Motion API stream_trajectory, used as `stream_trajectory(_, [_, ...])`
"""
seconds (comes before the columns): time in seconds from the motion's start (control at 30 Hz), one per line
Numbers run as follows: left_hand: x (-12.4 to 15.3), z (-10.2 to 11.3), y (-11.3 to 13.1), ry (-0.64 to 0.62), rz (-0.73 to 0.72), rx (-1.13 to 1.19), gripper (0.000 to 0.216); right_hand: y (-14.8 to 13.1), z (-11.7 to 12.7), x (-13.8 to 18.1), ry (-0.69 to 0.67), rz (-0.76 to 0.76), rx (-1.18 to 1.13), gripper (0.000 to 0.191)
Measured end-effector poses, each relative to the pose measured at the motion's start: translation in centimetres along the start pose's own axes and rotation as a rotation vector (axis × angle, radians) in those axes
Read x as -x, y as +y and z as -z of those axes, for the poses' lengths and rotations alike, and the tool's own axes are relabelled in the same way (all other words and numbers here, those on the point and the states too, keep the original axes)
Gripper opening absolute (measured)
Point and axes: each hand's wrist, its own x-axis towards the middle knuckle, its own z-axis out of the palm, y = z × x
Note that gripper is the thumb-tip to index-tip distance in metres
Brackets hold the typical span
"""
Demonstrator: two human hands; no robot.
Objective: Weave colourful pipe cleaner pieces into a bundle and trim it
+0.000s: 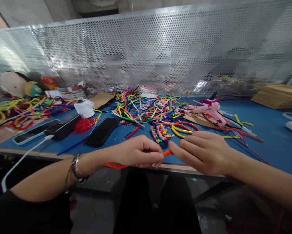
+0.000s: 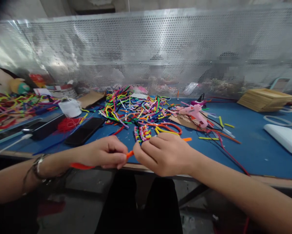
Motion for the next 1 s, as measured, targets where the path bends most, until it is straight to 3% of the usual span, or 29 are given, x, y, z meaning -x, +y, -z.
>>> stream_trajectory(0.1, [0.2,-0.6,-0.1,-0.149,0.106,0.42,0.028,0.1,0.1,0.0,0.015,0.107,0.117,0.017])
stream_trajectory(0.23, [0.2,-0.9,0.1,-0.066,0.112,0.366,0.026,-0.4,-0.5,-0.1,-0.013,0.018,-0.072,0.025])
stream_trajectory(0.3, [0.1,-0.7,0.2,0.005,0.036,0.119,0.026,-0.7,-0.8,-0.1,-0.013,-0.117,-0.286,0.026])
stream_trajectory(0.5, [0.7,0.2,0.7,0.332,-0.546,-1.06,0.031,-1.9,-0.9,-0.5,-0.205,-0.7,-1.329,0.03])
stream_trajectory(0.63, [1.3,0.0,1.7,0.511,-0.822,-1.575,0.028,-3.5,-1.9,-0.7,-0.012,-0.874,-2.151,0.033])
stream_trajectory(0.7, [1.4,-0.1,1.8,0.548,-0.863,-1.622,0.025,-3.8,-2.4,-0.6,0.018,-0.887,-2.283,0.035])
stream_trajectory(0.8, [1.4,0.6,0.8,0.503,-0.697,-1.433,0.024,-2.9,-2.6,-0.2,-0.146,-0.872,-1.959,0.034])
stream_trajectory(0.87, [1.8,2.2,-0.8,0.438,-0.445,-1.24,0.03,-1.6,-2.5,0.2,-0.261,-0.856,-1.561,0.032])
stream_trajectory(0.93, [2.6,4.4,-2.9,0.47,-0.032,-1.12,0.039,-0.2,-2.5,0.8,-0.235,-0.857,-1.254,0.03])
stream_trajectory(1.0, [3.6,6.5,-5.2,0.587,0.518,-1.122,0.049,1.0,-2.5,1.4,-0.181,-0.902,-1.071,0.029])
